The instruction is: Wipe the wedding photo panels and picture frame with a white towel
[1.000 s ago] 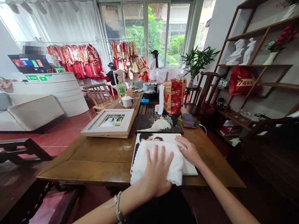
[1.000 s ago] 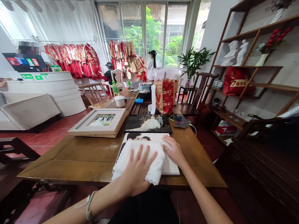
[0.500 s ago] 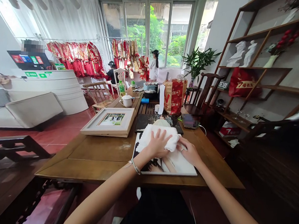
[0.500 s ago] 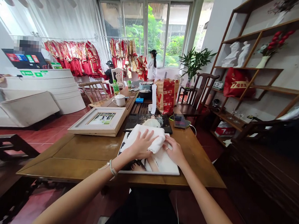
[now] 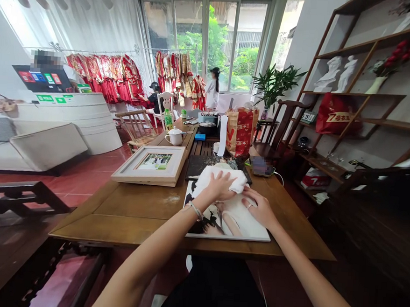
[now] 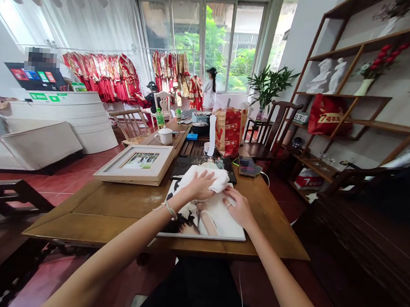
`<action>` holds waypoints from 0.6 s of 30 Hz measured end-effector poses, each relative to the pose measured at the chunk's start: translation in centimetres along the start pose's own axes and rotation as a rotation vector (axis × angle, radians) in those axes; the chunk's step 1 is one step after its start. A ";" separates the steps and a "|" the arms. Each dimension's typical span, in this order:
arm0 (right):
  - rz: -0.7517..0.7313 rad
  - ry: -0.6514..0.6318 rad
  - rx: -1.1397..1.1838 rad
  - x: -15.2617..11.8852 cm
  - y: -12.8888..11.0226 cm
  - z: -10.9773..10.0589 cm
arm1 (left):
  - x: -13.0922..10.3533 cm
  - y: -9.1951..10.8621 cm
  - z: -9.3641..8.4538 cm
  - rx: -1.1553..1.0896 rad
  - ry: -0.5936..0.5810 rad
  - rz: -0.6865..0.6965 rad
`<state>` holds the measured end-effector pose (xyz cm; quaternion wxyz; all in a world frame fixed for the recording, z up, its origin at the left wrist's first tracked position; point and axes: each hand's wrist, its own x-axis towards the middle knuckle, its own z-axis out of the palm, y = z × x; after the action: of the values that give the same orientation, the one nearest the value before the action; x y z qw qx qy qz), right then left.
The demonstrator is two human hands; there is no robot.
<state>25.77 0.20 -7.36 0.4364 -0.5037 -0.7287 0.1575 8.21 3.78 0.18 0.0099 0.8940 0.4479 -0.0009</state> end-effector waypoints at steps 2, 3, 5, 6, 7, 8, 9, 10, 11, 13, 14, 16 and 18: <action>-0.001 0.004 -0.008 0.0 -0.2 -0.1 | 1.5 0.0 -0.3 -0.008 -0.020 0.029; 0.001 0.008 -0.012 0.0 -0.3 -0.1 | 1.9 0.0 -0.3 -0.010 -0.031 0.039; 0.002 0.013 -0.018 0.0 -0.3 -0.2 | 2.2 0.1 -0.5 -0.011 -0.045 0.049; 0.000 0.014 -0.021 0.0 -0.3 -0.2 | 2.0 0.1 -0.5 -0.009 -0.046 0.048; -0.001 0.011 -0.023 0.0 -0.3 -0.2 | 1.5 0.1 -0.5 -0.006 -0.044 0.047; 0.000 0.008 -0.024 0.0 -0.3 -0.1 | 0.9 -0.1 -0.5 -0.001 -0.039 0.046; 0.003 0.005 -0.024 0.1 -0.3 -0.1 | 0.1 -0.3 -0.4 0.005 -0.031 0.047; 0.008 0.003 -0.022 0.1 -0.3 -0.1 | -0.8 -0.5 -0.4 0.011 -0.024 0.049; 0.012 0.001 -0.017 0.1 -0.2 0.0 | -1.9 -0.6 -0.3 0.017 -0.016 0.052; 0.010 -0.004 -0.004 0.0 -0.2 0.0 | -4.4 -0.6 -0.1 0.031 0.006 0.067; 0.009 -0.004 0.002 0.0 -0.2 0.0 | -5.7 -0.4 0.1 0.035 0.014 0.076; 0.009 -0.007 0.011 0.0 -0.2 0.0 | -8.5 0.6 0.5 0.034 0.027 0.097; 0.006 -0.011 0.018 0.0 -0.1 0.0 | -11.1 2.0 1.0 0.024 0.030 0.119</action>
<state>25.69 0.11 -7.30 0.4363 -0.5013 -0.7281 0.1682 3.17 -6.26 -0.62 -0.0076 0.9190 0.3940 0.0077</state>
